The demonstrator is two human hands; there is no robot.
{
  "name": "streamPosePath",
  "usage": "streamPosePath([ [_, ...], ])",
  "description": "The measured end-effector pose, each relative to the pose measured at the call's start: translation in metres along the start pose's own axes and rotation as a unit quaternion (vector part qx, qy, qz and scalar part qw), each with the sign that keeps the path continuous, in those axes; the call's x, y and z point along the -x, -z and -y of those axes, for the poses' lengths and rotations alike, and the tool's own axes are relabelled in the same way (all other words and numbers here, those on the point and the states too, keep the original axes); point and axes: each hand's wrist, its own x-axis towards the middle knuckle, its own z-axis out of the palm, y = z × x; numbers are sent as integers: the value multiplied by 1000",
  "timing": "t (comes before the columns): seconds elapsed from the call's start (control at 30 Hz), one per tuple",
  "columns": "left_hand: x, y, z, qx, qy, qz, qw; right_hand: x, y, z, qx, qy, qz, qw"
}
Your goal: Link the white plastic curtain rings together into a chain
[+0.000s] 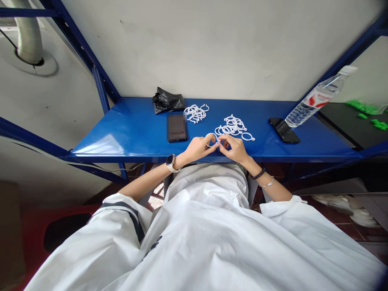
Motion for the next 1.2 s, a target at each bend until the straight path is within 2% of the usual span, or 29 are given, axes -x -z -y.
streamPosePath([
  [0.4, 1, 1, -2, 51, 36, -13, 998, 0, -1, 0, -1, -31, -8, 999],
  [0.6, -2, 4, -4, 64, 68, 2, 996, 0, 0, 1, -8, -35, -30, 999],
  [0.93, -1, 2, 2, 41, 59, 7, 997, 1, 0, -5, -54, -66, -2, 996],
  [1.07, -1, 2, 1, 16, 51, 22, 998, 1, 1, -4, -59, -60, 12, 996],
  [1.2, -1, 1, 0, 8, 45, 12, 999, -1, 1, -2, -62, -47, 14, 997],
])
